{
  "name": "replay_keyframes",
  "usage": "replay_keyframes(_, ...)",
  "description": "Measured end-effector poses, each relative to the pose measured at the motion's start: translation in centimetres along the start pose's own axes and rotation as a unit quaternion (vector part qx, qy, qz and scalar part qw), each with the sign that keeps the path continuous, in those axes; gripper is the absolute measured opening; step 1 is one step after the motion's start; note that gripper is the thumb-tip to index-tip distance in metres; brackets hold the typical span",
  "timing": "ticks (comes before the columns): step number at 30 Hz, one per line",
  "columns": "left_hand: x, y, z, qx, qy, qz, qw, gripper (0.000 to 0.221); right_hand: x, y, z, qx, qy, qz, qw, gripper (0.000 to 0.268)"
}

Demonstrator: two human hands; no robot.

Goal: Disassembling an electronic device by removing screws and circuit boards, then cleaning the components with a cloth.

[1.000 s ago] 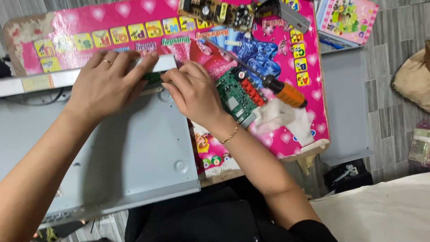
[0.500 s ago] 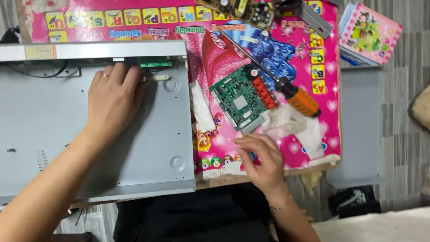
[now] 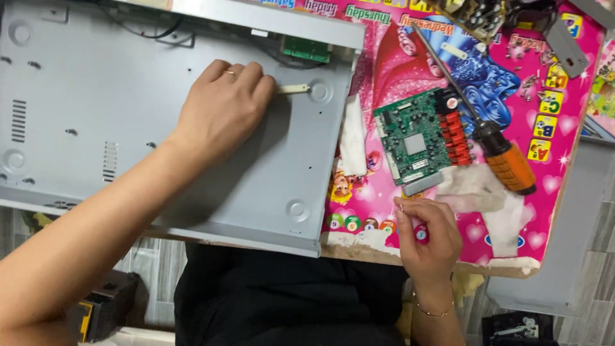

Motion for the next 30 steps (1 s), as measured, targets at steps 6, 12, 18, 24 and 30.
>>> replay_keyframes(6, 0.8, -2.3, 1.9, -0.105, -0.028, 0.039, 0.993, 0.010, 0.5, -0.1, 0.1, -0.083, -0.024, 0.026, 0.996, 0.015)
replay_keyframes(12, 5.4, -7.1, 2.5, -0.202, -0.047, -0.008, 0.978, 0.016, 1.9, -0.4, 1.5, -0.103, -0.098, -0.010, 0.990, 0.015)
replay_keyframes(18, 10.8, -9.9, -1.5, -0.046, -0.126, -0.043, 0.990, 0.007, 2.9, -1.7, 3.2, -0.136, -0.124, -0.034, 0.982, 0.014)
replay_keyframes(24, 13.0, -11.4, -4.5, -0.012, -0.129, -0.041, 0.991, 0.009, 3.4, -3.0, 4.2, -0.149, -0.126, -0.041, 0.980, 0.015)
replay_keyframes(30, 11.9, -13.0, -1.6, -0.039, -0.082, -0.073, 0.993, 0.011, 4.2, -3.5, 4.3, -0.160, -0.116, -0.056, 0.979, 0.015)
Point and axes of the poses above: each hand's wrist, its own x-axis towards the middle knuckle, its own z-axis out of the back of the hand, y = z × x, the point moved 1 cm from there along x, towards the middle knuckle, and after that the axes turned 7 degrees about -y, right-handed, at the moved point
